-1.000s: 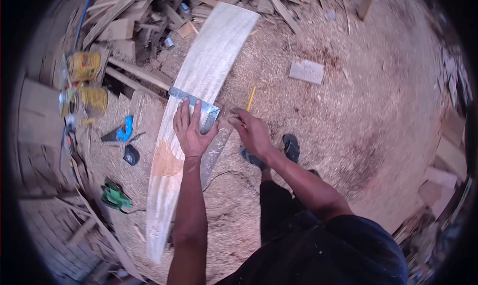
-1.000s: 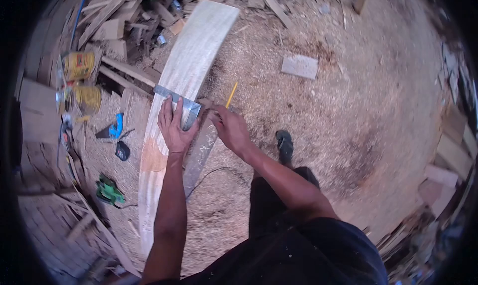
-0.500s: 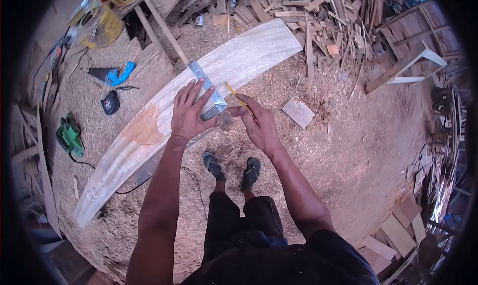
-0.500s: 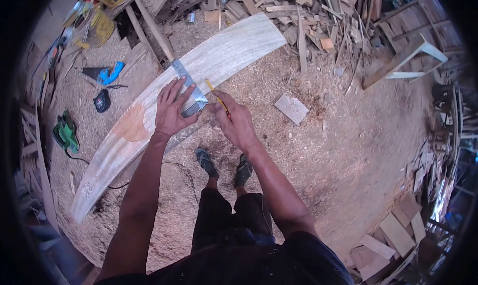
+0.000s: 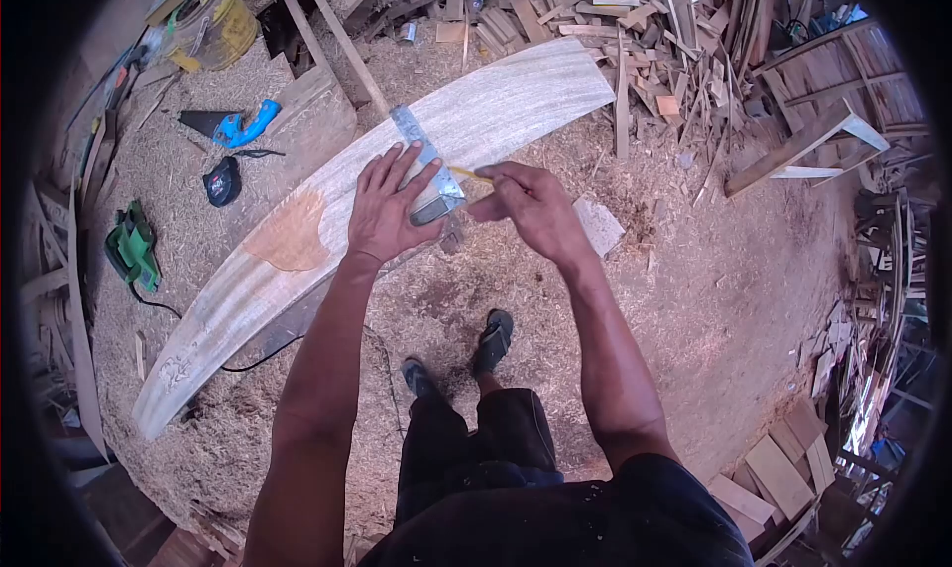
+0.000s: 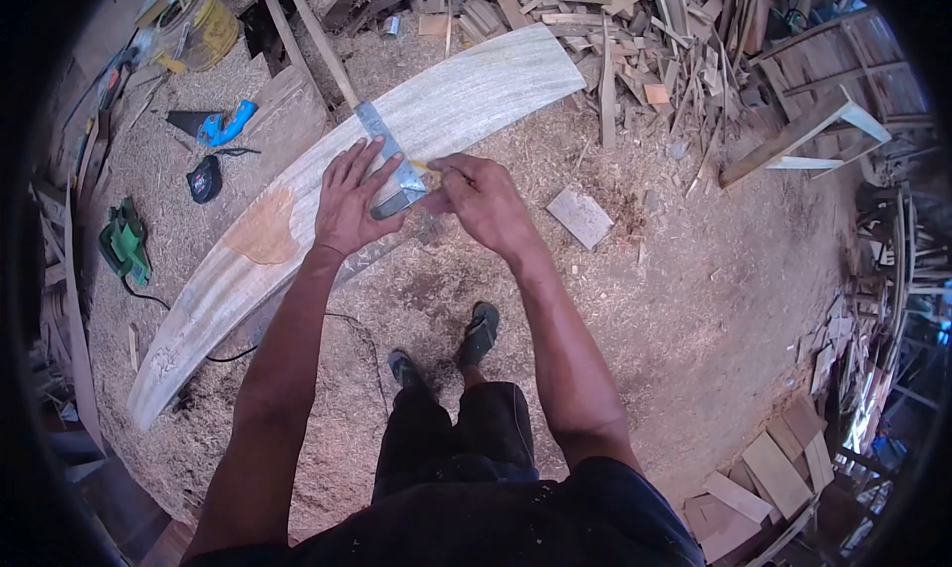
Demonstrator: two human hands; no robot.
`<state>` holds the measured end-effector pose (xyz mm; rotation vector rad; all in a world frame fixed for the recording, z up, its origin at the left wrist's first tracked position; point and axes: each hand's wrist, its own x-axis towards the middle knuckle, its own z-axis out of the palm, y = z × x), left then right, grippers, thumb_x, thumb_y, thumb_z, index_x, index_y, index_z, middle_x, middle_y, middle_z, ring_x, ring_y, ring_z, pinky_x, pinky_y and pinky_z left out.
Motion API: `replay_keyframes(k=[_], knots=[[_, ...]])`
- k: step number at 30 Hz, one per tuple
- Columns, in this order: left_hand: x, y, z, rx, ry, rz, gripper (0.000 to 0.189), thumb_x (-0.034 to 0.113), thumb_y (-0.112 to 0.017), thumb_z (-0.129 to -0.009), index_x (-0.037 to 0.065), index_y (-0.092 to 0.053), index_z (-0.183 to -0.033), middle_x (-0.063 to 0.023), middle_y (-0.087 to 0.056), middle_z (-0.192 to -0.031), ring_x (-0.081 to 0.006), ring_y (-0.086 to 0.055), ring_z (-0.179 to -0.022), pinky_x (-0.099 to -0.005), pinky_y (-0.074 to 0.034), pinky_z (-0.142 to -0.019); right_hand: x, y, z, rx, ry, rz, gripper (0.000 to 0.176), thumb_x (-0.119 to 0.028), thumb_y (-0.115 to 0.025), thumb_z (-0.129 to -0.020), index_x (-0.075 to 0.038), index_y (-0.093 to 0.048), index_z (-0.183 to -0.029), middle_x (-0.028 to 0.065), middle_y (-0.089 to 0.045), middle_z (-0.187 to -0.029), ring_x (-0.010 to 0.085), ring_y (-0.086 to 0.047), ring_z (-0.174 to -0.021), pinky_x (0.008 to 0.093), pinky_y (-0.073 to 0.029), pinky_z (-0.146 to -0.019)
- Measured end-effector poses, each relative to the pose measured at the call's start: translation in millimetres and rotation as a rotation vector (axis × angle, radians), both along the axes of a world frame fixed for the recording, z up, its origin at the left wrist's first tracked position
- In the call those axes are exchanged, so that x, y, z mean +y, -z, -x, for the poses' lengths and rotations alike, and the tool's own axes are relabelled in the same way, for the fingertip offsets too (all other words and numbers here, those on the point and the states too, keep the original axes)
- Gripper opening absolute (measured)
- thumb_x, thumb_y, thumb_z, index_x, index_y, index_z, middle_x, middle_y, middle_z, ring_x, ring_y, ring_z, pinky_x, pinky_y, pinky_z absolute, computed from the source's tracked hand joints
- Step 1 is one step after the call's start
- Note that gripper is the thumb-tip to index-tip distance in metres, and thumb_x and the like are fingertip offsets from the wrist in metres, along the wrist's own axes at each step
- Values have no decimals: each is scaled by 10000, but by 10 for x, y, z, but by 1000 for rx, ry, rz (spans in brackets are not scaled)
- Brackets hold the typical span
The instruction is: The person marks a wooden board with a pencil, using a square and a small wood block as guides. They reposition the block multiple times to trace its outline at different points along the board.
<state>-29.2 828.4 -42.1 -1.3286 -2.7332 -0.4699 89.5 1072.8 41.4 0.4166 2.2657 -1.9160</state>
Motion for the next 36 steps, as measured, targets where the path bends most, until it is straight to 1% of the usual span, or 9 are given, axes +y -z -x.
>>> replay_keyframes(k=[3,7,11,14,20,26,29,31,36], knots=[[-1,6,-2,0,10,-19,951,527,-882,-740,283,-585,-1610,-83,-416,-1751,-347,-360,-1614,-556,-257,-1337,188,-153,-198,-233,-155,-25,460,-236,-500,-1125,43,-651,-1458,253,-824,-1039,307,-827,-1014,376,-635,-980],[6,-16,-55,17,0,-28,940,518,-907,-744,232,-607,-1587,-116,-432,-1734,-351,-373,-1603,-548,-268,-1330,-106,140,-622,-179,15,209,435,-235,-498,-1148,57,-643,-1437,244,-809,-1115,294,-813,-1009,373,-640,-947],[54,16,-372,18,-24,47,744,308,-831,-880,102,-608,-1559,-172,-538,-1586,-354,-498,-1455,-546,-374,-1230,-578,514,-900,-214,235,361,408,-245,-521,-1162,23,-648,-1443,208,-805,-1147,280,-798,-1053,371,-633,-955],[-170,19,-714,-59,-54,-112,661,88,-754,-890,73,-612,-1536,-185,-566,-1519,-351,-541,-1368,-535,-419,-1165,-1084,759,-945,-180,387,486,443,-298,-570,-1160,10,-621,-1474,186,-789,-1192,248,-783,-1062,355,-624,-943],[-1300,53,-1348,55,-149,-158,577,5,-666,-927,98,-655,-1497,-162,-621,-1404,-380,-574,-1252,-518,-460,-1068,-2380,964,-759,-60,554,790,397,-210,-631,-1137,42,-610,-1444,176,-766,-1191,252,-773,-1075,371,-651,-954],[-2325,184,-1482,0,-337,-64,575,4,-680,-911,93,-664,-1479,-169,-585,-1463,-375,-563,-1320,-538,-437,-1138,-3523,1262,-569,75,512,1015,292,-100,-695,-1094,48,-641,-1340,171,-765,-1175,250,-788,-1012,386,-682,-923],[-2545,117,-1354,127,-283,-130,523,30,-678,-942,111,-687,-1458,-174,-591,-1451,-375,-565,-1333,-535,-424,-1164,-3830,1284,-453,109,557,1041,271,-72,-695,-1086,43,-647,-1327,155,-763,-1161,222,-786,-991,367,-685,-910],[-2637,100,-1203,155,-211,-102,497,53,-686,-961,127,-697,-1452,-192,-558,-1554,-406,-524,-1436,-558,-372,-1245,-3944,1315,-351,118,595,1062,256,-47,-687,-1083,34,-651,-1323,154,-763,-1163,215,-783,-1003,361,-683,-916],[-2830,93,-842,48,-67,-114,519,108,-697,-1000,120,-655,-1517,-181,-484,-1695,-407,-449,-1564,-580,-305,-1310,-3977,1290,-201,39,735,1058,288,-72,-735,-1055,-1,-660,-1323,73,-748,-1058,125,-705,-849,278,-608,-766]])
